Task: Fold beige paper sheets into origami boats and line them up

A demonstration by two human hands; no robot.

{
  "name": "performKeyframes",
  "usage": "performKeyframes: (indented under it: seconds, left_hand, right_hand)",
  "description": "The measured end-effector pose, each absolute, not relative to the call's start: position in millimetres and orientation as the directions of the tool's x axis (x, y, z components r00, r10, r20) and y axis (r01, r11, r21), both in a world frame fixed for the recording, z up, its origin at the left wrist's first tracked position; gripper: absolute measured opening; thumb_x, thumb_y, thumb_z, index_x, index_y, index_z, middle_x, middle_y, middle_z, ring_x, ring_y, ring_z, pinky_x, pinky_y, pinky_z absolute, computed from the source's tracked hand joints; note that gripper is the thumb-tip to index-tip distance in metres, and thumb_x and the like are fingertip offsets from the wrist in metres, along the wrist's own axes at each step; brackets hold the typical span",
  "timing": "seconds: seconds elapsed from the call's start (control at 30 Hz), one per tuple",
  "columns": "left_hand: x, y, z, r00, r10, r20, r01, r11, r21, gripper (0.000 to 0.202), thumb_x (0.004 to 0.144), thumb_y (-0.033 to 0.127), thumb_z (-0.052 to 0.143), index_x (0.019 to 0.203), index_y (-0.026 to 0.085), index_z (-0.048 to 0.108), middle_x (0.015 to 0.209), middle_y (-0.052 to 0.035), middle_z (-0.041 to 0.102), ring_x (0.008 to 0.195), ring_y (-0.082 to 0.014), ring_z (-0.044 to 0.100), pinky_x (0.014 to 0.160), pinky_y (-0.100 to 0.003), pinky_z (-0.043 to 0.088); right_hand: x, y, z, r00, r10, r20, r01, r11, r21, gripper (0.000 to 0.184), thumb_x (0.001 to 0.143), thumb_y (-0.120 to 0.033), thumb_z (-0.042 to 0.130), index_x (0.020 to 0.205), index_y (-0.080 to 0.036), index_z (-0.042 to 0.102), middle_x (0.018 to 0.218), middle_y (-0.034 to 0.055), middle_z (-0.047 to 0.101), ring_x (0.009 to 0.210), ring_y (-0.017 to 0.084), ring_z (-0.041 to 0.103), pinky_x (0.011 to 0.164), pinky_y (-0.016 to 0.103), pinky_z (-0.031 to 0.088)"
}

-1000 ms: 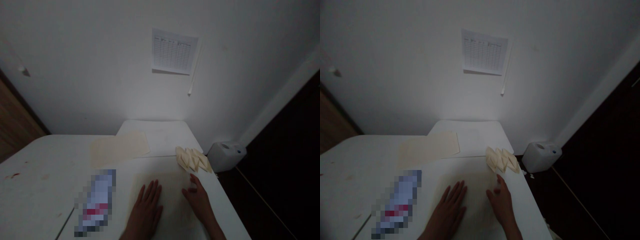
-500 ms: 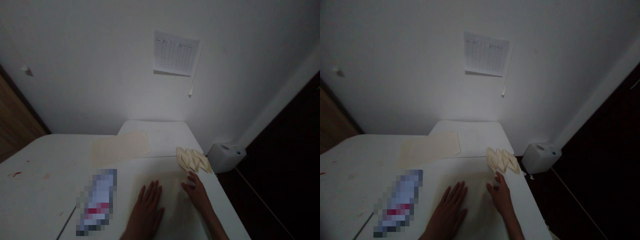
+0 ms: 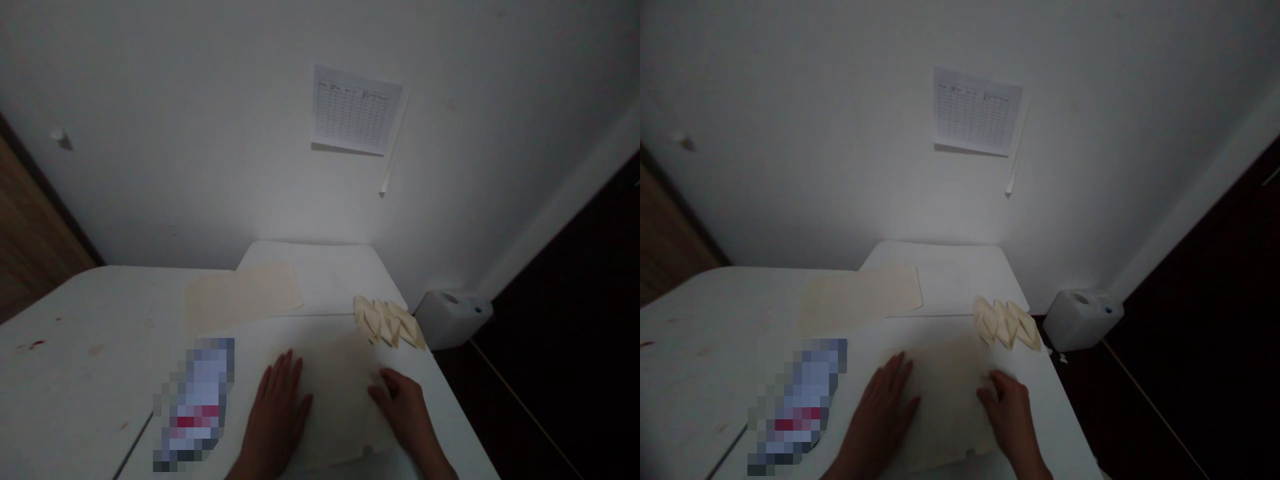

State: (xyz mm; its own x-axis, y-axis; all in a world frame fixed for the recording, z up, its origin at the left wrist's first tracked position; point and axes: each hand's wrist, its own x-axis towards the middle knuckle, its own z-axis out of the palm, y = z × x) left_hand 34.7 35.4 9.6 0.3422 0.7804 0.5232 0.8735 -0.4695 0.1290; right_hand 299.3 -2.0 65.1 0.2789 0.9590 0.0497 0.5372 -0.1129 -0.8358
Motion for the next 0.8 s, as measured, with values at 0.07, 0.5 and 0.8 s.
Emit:
performKeyframes:
  seconds: [0.07, 0.5, 0.8]
  left_hand:
    - [28, 46, 17, 0.132, 0.835, 0.535, 0.883, -0.344, 0.319, 0.057, 0.09, 0.042, 0.045, 0.139, 0.012, 0.038, 0.143, -0.0187, 0.043, 0.133, -0.0321, 0.039, 0.103, -0.051, 0.04]
    - [33, 100, 69, 0.036, 0.999, 0.001, 0.181, -0.007, 0.984, 0.042, 0.072, 0.055, 0.064, 0.08, 0.014, 0.07, 0.069, -0.0051, 0.072, 0.068, -0.0239, 0.069, 0.057, -0.028, 0.053]
    - [33, 94, 51, -0.059, 0.997, 0.042, 0.169, -0.032, 0.985, 0.039, 0.075, 0.053, 0.061, 0.085, 0.016, 0.067, 0.079, -0.0077, 0.075, 0.073, -0.025, 0.07, 0.061, -0.03, 0.053]
  right_hand:
    - [305, -1, 69, 0.274, 0.962, 0.022, 0.458, -0.11, -0.882, 0.038, 0.071, -0.049, 0.066, 0.086, -0.015, 0.073, 0.08, 0.0088, 0.073, 0.075, 0.027, 0.068, 0.068, 0.033, 0.053]
    - [329, 14, 65, 0.429, 0.903, 0.026, 0.389, -0.159, -0.908, 0.05, 0.07, -0.06, 0.067, 0.083, -0.012, 0.073, 0.053, 0.0011, 0.064, 0.057, 0.023, 0.065, 0.055, 0.027, 0.05]
    - [293, 14, 67, 0.437, 0.863, 0.253, 0.636, -0.098, -0.765, 0.034, 0.081, -0.047, 0.059, 0.095, -0.019, 0.073, 0.078, 0.0065, 0.074, 0.067, 0.024, 0.07, 0.066, 0.031, 0.054]
